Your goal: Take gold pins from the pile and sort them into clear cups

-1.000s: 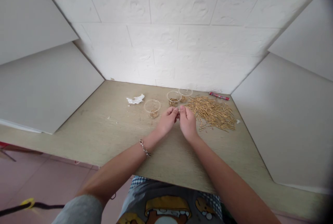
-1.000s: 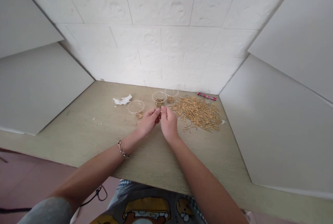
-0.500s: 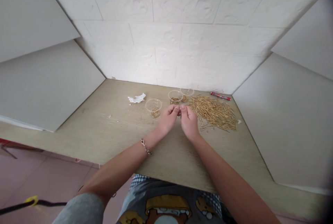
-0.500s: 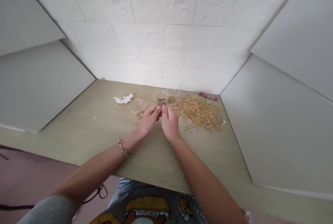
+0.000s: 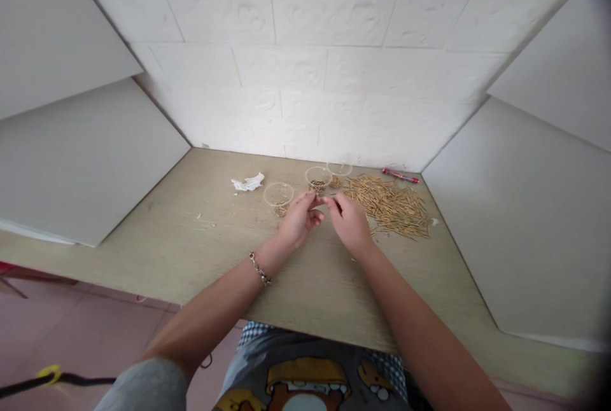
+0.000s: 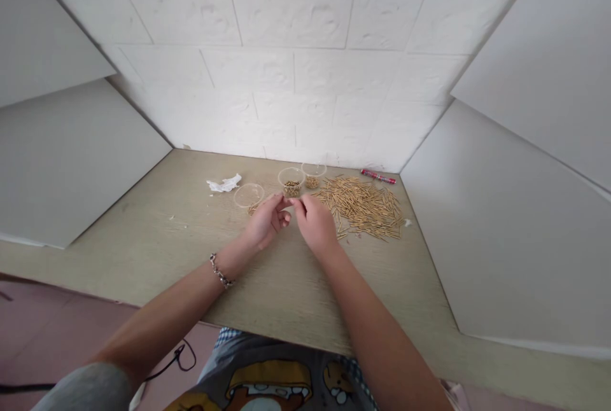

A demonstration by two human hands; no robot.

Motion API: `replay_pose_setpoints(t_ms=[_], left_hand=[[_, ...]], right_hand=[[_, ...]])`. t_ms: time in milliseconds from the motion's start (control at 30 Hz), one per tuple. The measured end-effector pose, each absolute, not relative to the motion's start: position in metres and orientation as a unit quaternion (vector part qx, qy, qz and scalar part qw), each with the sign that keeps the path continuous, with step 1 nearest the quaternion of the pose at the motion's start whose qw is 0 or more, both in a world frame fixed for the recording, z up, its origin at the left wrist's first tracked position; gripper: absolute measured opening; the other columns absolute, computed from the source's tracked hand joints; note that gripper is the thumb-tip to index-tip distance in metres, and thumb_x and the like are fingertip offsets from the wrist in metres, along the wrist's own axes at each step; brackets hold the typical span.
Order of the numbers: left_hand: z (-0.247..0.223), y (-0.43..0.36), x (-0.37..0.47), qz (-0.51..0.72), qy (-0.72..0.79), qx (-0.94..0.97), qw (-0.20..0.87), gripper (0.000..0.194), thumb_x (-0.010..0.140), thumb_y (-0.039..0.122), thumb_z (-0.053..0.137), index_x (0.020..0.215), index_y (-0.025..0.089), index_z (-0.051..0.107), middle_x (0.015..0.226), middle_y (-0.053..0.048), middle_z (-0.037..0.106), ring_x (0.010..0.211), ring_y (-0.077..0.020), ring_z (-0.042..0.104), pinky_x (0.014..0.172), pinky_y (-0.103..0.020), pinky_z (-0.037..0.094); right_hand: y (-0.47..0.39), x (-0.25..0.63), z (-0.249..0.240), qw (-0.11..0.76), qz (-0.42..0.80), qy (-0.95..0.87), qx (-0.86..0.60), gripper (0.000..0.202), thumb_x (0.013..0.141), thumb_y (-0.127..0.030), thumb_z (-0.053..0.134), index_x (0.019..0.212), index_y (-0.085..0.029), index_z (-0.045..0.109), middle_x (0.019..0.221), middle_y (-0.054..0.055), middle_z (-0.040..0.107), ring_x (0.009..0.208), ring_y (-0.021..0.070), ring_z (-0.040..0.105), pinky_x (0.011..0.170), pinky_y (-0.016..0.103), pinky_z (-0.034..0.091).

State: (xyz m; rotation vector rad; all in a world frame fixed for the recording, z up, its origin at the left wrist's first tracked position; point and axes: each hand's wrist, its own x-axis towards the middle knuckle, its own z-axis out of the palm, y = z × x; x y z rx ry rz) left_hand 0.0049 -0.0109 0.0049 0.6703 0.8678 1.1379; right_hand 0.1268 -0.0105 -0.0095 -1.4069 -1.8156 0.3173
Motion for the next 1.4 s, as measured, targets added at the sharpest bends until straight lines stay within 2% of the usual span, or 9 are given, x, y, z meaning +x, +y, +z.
replay_pose_setpoints(t_ms=[200, 400, 633, 733, 867, 1033, 1267, 1400], left_hand=[[0.004, -0.01, 0.005, 0.519, 0.392, 0.309, 0.694, 0.019, 0.08, 0.033, 0.051, 0.075, 0.016, 0.048, 0.077, -0.003, 0.065, 0.043, -0.0045, 0.052, 0.041, -0.017, 0.035], [0.003, -0.01, 0.006, 0.515, 0.406, 0.362, 0.663, 0.021, 0.08, 0.036, 0.051, 0.076, 0.015, 0.049, 0.087, -0.006, 0.066, 0.048, -0.0068, 0.058, 0.039, -0.016, 0.031], [0.001, -0.009, 0.005, 0.51, 0.425, 0.403, 0.629, 0.025, 0.078, 0.04, 0.052, 0.08, 0.015, 0.051, 0.095, -0.009, 0.065, 0.05, -0.0084, 0.06, 0.037, -0.016, 0.027], [0.001, -0.008, 0.005, 0.506, 0.434, 0.414, 0.62, 0.027, 0.078, 0.042, 0.051, 0.08, 0.015, 0.051, 0.092, -0.009, 0.065, 0.049, -0.0078, 0.058, 0.036, -0.016, 0.028], [0.0, -0.009, 0.004, 0.501, 0.45, 0.442, 0.593, 0.028, 0.078, 0.043, 0.05, 0.073, 0.015, 0.051, 0.079, -0.004, 0.062, 0.042, -0.0035, 0.047, 0.036, -0.017, 0.025], [-0.001, -0.011, 0.004, 0.464, 0.434, 0.5, 0.588, 0.031, 0.08, 0.043, 0.047, 0.065, 0.016, 0.048, 0.052, 0.004, 0.045, 0.037, -0.0032, 0.036, 0.037, -0.018, 0.022], [-0.002, -0.011, 0.006, 0.455, 0.422, 0.52, 0.587, 0.034, 0.079, 0.047, 0.047, 0.066, 0.016, 0.048, 0.056, 0.003, 0.045, 0.04, -0.0038, 0.034, 0.039, -0.019, 0.022], [-0.004, -0.011, 0.006, 0.45, 0.417, 0.525, 0.591, 0.036, 0.079, 0.048, 0.047, 0.065, 0.016, 0.048, 0.055, 0.004, 0.043, 0.041, -0.0042, 0.034, 0.04, -0.019, 0.023]], right_hand=[[-0.008, 0.129, -0.011, 0.389, 0.119, -0.701, -0.586, 0.038, 0.086, -0.042, 0.039, 0.055, -0.02, 0.043, 0.049, -0.002, 0.044, 0.047, 0.0112, 0.035, 0.051, 0.026, 0.022], [-0.01, 0.125, -0.011, 0.401, 0.124, -0.697, -0.582, 0.035, 0.087, -0.037, 0.034, 0.06, -0.02, 0.046, 0.054, 0.0, 0.048, 0.05, 0.0126, 0.039, 0.051, 0.026, 0.022], [-0.012, 0.123, -0.01, 0.421, 0.169, -0.676, -0.58, 0.032, 0.087, -0.04, 0.035, 0.067, -0.02, 0.052, 0.057, 0.0, 0.051, 0.053, 0.0135, 0.044, 0.052, 0.026, 0.026], [-0.012, 0.123, -0.01, 0.446, 0.185, -0.658, -0.578, 0.035, 0.087, -0.042, 0.033, 0.065, -0.02, 0.049, 0.057, 0.0, 0.05, 0.053, 0.0134, 0.043, 0.052, 0.026, 0.027], [-0.01, 0.123, -0.008, 0.494, 0.258, -0.609, -0.564, 0.043, 0.085, -0.051, 0.033, 0.056, -0.021, 0.038, 0.048, -0.003, 0.038, 0.047, 0.0118, 0.036, 0.048, 0.025, 0.026], [-0.005, 0.124, -0.011, 0.526, 0.371, -0.558, -0.523, 0.048, 0.079, -0.061, 0.037, 0.052, -0.021, 0.034, 0.045, -0.004, 0.034, 0.042, 0.0101, 0.032, 0.043, 0.025, 0.025], [-0.002, 0.125, -0.016, 0.512, 0.413, -0.556, -0.509, 0.05, 0.076, -0.063, 0.041, 0.05, -0.021, 0.035, 0.042, -0.005, 0.032, 0.039, 0.0093, 0.03, 0.039, 0.024, 0.024], [-0.002, 0.125, -0.015, 0.504, 0.411, -0.563, -0.51, 0.049, 0.076, -0.062, 0.041, 0.05, -0.021, 0.039, 0.041, -0.004, 0.035, 0.041, 0.0104, 0.035, 0.041, 0.024, 0.027]])
